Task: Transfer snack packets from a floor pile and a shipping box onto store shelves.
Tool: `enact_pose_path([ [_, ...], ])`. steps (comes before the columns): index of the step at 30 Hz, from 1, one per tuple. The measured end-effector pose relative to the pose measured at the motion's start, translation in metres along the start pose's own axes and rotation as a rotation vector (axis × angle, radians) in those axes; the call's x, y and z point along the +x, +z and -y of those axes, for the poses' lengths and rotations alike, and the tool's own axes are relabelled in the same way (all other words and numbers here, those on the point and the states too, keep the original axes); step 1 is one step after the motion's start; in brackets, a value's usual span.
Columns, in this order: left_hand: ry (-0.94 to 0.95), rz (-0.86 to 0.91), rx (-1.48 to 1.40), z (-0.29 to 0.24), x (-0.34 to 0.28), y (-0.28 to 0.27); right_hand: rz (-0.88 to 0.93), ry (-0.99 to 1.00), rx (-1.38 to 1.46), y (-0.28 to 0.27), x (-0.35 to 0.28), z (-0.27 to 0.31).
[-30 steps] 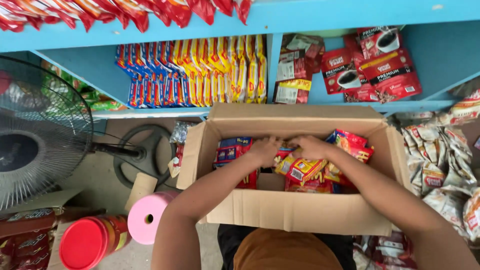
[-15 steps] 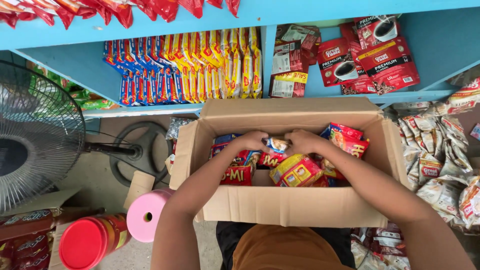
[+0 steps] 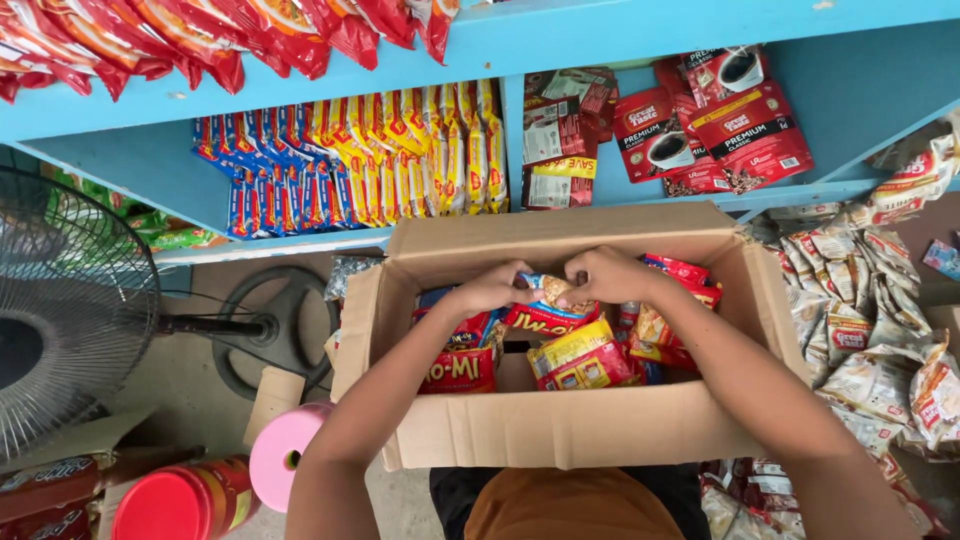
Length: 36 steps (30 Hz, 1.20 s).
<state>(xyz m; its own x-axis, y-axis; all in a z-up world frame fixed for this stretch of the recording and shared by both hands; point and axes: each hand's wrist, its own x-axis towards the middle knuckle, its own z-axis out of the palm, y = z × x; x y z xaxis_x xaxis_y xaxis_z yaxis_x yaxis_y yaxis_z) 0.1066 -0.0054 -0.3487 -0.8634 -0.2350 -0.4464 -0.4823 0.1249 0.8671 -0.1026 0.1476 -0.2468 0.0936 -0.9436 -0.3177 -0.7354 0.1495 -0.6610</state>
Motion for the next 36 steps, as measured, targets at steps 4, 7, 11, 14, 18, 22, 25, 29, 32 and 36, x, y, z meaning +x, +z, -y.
enact_pose_path([
  [4,0.176,-0.157,0.131,-0.038,-0.027,0.005,-0.007,0.005,0.05,-0.004,-0.001,-0.001],
  [7,0.231,-0.347,0.182,-0.049,-0.031,0.012,-0.093,-0.041,0.117,-0.004,-0.001,0.004],
  [11,0.266,-0.486,0.069,-0.06,-0.034,0.014,-0.168,-0.053,0.248,-0.005,-0.001,0.011],
  [14,0.311,-0.462,-0.103,-0.062,-0.035,0.009,-0.214,-0.071,0.268,-0.005,-0.003,0.014],
  [18,0.323,-0.463,-0.225,-0.068,-0.038,0.0,-0.318,-0.077,0.231,-0.003,-0.009,0.022],
  [22,0.369,-0.624,-0.049,-0.093,-0.058,-0.002,-0.268,-0.116,0.237,-0.005,-0.019,0.043],
  [25,0.417,-0.806,0.183,-0.11,-0.066,-0.003,-0.223,-0.052,0.267,-0.009,-0.032,0.076],
  [29,0.302,-0.936,0.236,-0.131,-0.073,-0.014,-0.384,-0.362,-0.337,-0.009,-0.043,0.104],
  [32,0.297,-0.961,0.218,-0.144,-0.071,-0.028,-0.344,-0.458,-0.571,-0.009,-0.048,0.11],
  [36,0.368,-0.821,0.029,-0.167,-0.069,-0.041,-0.631,-0.506,-0.826,-0.013,-0.044,0.081],
])
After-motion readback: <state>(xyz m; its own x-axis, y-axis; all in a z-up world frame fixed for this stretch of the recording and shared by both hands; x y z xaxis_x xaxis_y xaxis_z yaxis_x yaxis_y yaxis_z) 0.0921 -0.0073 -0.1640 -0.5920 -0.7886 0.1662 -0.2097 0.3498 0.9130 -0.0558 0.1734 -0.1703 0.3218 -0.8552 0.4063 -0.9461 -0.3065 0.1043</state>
